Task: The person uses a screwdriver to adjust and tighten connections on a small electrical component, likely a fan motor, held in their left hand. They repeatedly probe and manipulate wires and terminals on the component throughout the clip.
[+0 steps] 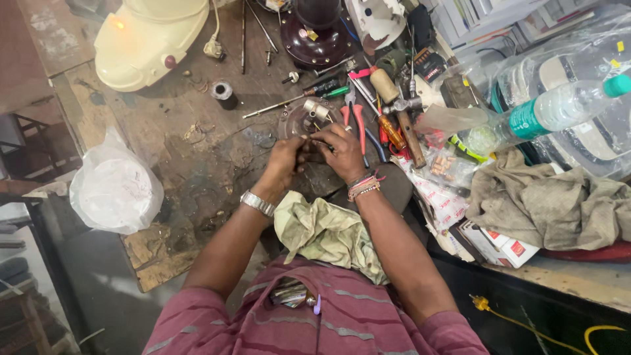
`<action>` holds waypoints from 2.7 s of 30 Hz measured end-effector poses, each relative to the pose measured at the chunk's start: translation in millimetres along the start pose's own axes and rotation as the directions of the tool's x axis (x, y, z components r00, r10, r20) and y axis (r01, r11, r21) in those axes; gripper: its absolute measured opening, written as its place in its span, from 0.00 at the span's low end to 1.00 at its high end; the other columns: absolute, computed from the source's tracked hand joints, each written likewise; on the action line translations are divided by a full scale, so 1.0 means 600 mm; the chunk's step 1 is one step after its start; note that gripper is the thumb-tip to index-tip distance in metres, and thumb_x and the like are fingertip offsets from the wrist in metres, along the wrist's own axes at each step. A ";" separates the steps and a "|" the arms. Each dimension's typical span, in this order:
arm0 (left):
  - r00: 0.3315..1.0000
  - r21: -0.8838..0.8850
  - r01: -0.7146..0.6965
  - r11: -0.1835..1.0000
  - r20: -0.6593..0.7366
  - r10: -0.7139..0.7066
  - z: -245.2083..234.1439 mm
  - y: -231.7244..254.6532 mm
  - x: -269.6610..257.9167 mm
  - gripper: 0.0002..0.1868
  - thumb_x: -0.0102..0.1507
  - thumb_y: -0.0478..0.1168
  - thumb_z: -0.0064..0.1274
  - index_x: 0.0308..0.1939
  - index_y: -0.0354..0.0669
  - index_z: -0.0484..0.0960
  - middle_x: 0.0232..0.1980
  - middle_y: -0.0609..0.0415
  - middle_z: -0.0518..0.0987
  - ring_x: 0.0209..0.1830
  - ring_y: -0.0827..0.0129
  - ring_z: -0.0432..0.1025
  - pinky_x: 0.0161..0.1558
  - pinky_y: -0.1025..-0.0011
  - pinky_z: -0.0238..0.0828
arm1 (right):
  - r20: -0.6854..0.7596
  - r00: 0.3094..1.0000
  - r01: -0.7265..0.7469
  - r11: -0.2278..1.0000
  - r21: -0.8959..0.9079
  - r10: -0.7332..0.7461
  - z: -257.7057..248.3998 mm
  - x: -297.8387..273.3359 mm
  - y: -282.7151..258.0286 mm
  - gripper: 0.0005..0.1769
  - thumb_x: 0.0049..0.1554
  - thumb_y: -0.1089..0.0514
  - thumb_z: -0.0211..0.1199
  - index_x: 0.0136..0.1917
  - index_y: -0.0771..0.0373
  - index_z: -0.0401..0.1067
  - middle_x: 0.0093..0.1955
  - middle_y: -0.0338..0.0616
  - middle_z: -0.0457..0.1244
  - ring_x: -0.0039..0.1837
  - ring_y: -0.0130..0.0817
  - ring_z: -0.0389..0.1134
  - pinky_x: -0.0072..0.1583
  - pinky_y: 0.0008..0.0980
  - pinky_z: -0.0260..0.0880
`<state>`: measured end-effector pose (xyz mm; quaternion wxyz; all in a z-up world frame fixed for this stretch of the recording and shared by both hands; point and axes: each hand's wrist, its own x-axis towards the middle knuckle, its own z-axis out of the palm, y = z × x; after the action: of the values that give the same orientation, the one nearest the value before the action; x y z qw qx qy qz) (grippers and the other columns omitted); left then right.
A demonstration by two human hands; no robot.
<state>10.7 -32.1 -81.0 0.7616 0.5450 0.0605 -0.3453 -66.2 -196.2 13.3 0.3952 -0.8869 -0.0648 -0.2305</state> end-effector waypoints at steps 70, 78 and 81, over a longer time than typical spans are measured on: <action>0.483 0.877 -0.478 -0.053 0.312 0.818 0.057 0.097 -0.135 0.14 0.59 0.39 0.62 0.48 0.43 0.82 0.47 0.49 0.76 0.45 0.55 0.74 0.42 0.59 0.73 | -0.002 0.999 0.038 0.998 0.050 -0.038 0.002 -0.004 0.014 0.10 0.56 0.66 0.70 0.53 0.63 0.78 0.49 0.46 0.68 0.54 0.45 0.71 0.55 0.39 0.71; 0.437 0.836 -0.524 -0.166 0.431 0.790 0.063 0.111 -0.135 0.15 0.59 0.39 0.63 0.50 0.45 0.83 0.48 0.52 0.76 0.47 0.57 0.74 0.43 0.60 0.72 | -0.006 1.000 0.016 0.994 0.110 -0.016 -0.004 0.001 -0.002 0.10 0.57 0.65 0.70 0.53 0.63 0.78 0.49 0.46 0.68 0.52 0.43 0.72 0.54 0.37 0.71; 0.428 0.832 -0.520 -0.194 0.451 0.783 0.064 0.112 -0.132 0.14 0.58 0.39 0.63 0.48 0.45 0.84 0.47 0.53 0.76 0.45 0.58 0.74 0.42 0.61 0.72 | -0.006 1.000 0.002 0.995 0.097 -0.001 -0.005 0.004 -0.006 0.10 0.56 0.65 0.70 0.53 0.63 0.78 0.48 0.46 0.68 0.52 0.43 0.72 0.54 0.37 0.71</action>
<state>-20.0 -17.7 24.6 0.3384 0.8454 -0.3555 0.2106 -66.0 -196.2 18.7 0.4379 -0.8658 -0.0754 -0.2301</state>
